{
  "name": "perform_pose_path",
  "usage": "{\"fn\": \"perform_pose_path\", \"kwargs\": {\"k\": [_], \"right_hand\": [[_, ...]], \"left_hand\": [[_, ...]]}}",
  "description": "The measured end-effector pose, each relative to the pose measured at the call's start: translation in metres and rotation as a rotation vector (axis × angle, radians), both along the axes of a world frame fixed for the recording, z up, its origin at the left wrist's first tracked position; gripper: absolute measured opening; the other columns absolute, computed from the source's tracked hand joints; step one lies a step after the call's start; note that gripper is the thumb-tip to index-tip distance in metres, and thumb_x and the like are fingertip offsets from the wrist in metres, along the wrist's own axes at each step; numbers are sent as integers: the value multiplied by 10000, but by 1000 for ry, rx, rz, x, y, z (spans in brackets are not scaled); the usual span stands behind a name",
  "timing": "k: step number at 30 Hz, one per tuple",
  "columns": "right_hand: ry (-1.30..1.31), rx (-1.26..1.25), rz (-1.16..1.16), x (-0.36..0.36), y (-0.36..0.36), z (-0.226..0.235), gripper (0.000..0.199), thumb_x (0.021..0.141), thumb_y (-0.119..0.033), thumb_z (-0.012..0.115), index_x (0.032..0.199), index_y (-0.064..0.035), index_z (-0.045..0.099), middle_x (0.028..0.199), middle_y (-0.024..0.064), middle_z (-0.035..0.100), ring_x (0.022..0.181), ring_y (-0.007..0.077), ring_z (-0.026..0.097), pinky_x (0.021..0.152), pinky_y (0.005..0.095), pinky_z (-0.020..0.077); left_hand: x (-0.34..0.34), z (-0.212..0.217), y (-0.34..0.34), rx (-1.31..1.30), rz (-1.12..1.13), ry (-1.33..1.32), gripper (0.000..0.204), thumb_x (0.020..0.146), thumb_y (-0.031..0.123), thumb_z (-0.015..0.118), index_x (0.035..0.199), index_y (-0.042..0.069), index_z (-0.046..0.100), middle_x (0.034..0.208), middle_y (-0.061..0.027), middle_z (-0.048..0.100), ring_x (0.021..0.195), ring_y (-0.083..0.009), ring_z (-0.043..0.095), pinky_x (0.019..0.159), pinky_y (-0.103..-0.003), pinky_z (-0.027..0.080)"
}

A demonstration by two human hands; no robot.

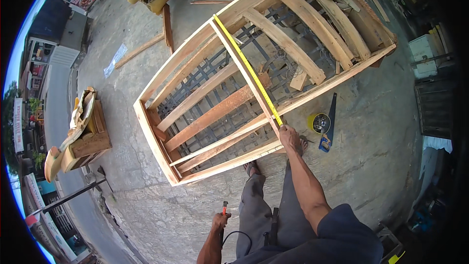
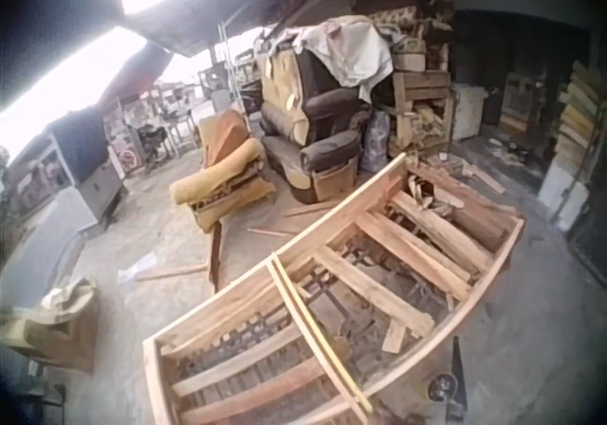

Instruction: The person assembles a wooden frame by hammering nails into joints, measuring dimensions with a tape measure, marking cut lines, and sawing a plank to size. They then attach the cut plank to the frame and secure it with nails.

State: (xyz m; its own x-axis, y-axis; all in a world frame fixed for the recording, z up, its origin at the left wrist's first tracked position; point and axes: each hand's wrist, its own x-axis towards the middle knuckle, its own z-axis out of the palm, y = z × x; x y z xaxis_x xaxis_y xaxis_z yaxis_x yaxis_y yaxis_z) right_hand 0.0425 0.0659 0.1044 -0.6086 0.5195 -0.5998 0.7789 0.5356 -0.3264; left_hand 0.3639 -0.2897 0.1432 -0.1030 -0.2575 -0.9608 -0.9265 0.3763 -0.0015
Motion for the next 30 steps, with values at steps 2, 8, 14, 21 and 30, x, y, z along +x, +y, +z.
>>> {"fn": "perform_pose_path", "kwargs": {"k": [2, 8, 14, 21, 30], "right_hand": [[3, 6, 1, -1, -6, -8, 407, 916, -443, 465, 1123, -181, 699, 1104, 199, 686, 1058, 427, 629, 902, 511, 497], [-64, 60, -38, 12, -16, -7, 419, 927, -470, 479, 1175, -198, 679, 1172, 183, 666, 1103, 427, 611, 934, 531, 480], [-56, 65, -26, 10, -23, -16, 421, 938, -476, 481, 1202, -207, 667, 1217, 191, 643, 1149, 417, 593, 978, 538, 455], [-50, 99, -63, 13, -25, -19, 435, 951, -480, 454, 1231, -216, 656, 1231, 180, 641, 1160, 395, 596, 995, 524, 448], [-162, 153, 53, 0, -25, -12, 421, 954, -424, 469, 1209, -161, 676, 1211, 215, 648, 1156, 377, 610, 1001, 482, 445]], "left_hand": [[15, -6, -39, -82, 11, -28, 271, 811, 299, 727, 837, 38, 659, 605, -36, 551, 478, -150, 515, 451, -338, 444], [26, -8, -80, -120, 263, 0, 217, 796, 236, 698, 812, 32, 625, 581, -32, 506, 416, -144, 469, 399, -305, 412], [-7, -18, -55, 34, 34, 63, 279, 831, 314, 688, 854, 37, 671, 560, -31, 537, 443, -139, 517, 427, -312, 419], [-49, -4, -23, 129, -92, 159, 344, 846, 376, 680, 875, 34, 689, 551, -25, 556, 474, -127, 544, 471, -309, 420], [-14, -18, -61, 48, 32, 67, 237, 836, 266, 709, 843, 40, 639, 557, -17, 512, 430, -118, 478, 410, -295, 400]]}}
